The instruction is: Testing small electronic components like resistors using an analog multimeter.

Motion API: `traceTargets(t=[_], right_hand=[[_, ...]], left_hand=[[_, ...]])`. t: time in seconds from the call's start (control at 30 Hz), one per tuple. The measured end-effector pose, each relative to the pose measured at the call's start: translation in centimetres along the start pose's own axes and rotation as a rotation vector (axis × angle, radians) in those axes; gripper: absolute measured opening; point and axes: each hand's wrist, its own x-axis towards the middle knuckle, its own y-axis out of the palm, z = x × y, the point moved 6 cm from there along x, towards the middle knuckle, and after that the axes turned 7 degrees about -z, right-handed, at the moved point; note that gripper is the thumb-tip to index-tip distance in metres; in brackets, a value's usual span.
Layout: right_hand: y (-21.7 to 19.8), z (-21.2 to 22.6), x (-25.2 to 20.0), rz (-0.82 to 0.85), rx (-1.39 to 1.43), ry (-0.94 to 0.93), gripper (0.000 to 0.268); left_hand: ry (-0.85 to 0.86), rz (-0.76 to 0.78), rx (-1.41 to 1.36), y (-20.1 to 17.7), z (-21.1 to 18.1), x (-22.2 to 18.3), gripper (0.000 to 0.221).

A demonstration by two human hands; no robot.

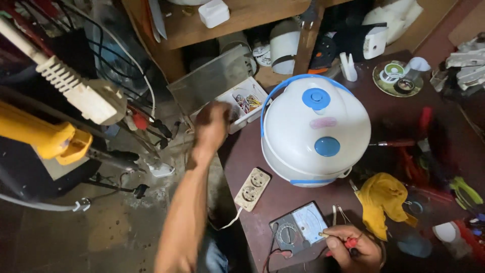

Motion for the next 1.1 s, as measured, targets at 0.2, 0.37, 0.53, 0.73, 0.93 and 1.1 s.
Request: traceTargets(t=[0.2, 0.37, 0.53, 0.73, 0.93, 1.1], right_hand=[[-0.4, -1.5, -0.3, -0.003, -0.018, -0.001, 0.015], [-0.5, -0.8, -0.1, -0.005, -0.023, -0.050, 0.016], [-0.1, 1.3, 0.5, -0.012, -0.057, -0.123, 0.015], [0.4, 1.9, 0.5, -0.003, -0.076, -0.192, 0.016], [0.7, 3.0, 0.5, 0.034, -0.065, -0.232, 0.015], [0.6, 3.0, 0.6, 0.049, -0.053, -0.234, 0.015]], left_hand=[[0.594, 0.474, 1.218, 7.4, 8.4, 11.5, 0.013], [0.410, 0.471, 0.513, 8.1, 14.4, 15.5, 0.020], [0.501, 0.584, 1.311, 7.1, 1.1, 6.4, 0.013], [0.689, 0.619, 1.219, 7.5, 3.6, 8.0, 0.018], [0.598, 0.658, 1.180, 7.1, 5.9, 9.6, 0.021], [0.759, 0.660, 0.810, 6.4, 6.0, 9.7, 0.023]])
